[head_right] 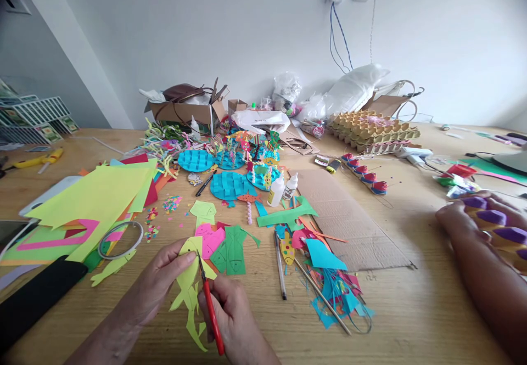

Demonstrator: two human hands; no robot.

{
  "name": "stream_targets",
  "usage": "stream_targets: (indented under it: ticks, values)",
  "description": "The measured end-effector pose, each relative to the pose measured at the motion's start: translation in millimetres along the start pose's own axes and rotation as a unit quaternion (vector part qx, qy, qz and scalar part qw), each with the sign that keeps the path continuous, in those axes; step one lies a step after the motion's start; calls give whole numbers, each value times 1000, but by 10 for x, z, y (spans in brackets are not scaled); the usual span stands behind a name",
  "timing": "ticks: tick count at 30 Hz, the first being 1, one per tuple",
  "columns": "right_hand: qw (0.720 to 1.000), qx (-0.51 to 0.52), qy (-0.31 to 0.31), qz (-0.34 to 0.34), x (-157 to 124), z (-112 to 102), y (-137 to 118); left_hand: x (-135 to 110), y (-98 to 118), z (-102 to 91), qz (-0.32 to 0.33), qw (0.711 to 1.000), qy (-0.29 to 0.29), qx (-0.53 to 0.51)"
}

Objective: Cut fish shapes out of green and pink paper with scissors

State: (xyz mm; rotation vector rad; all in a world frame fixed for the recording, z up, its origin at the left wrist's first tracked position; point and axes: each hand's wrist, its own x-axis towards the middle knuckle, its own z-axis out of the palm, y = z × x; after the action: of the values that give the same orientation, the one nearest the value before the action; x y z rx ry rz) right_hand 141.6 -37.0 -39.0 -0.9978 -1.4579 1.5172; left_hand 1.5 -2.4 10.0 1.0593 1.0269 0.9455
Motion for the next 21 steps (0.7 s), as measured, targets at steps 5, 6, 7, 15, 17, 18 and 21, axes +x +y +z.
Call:
stream_targets:
  ticks: [5,6,7,15,17,18,21]
  values:
    - [1000,-17,2,-9,-5,-5,-8,-6,1,13,5,1000,7,-15]
    - [1000,-20,4,-9,-6,-6,-6,-6,-1,8,7,1000,7,-16]
    - [1000,-22,5,-10,-8,-7,-1,-5,-3,1,8,1000,7,-16]
    - [999,-35,2,-11,4,1,45,15,15,-64,12,999,22,24]
    - [1000,-19,-1,-2,14,11,36,17,22,-64,16,999,22,34]
    - [1000,-15,-1,2,19,16,29,16,25,-62,16,999,20,38]
    - [1000,-13,-1,4,25,24,6,6,33,-48,18,999,18,41]
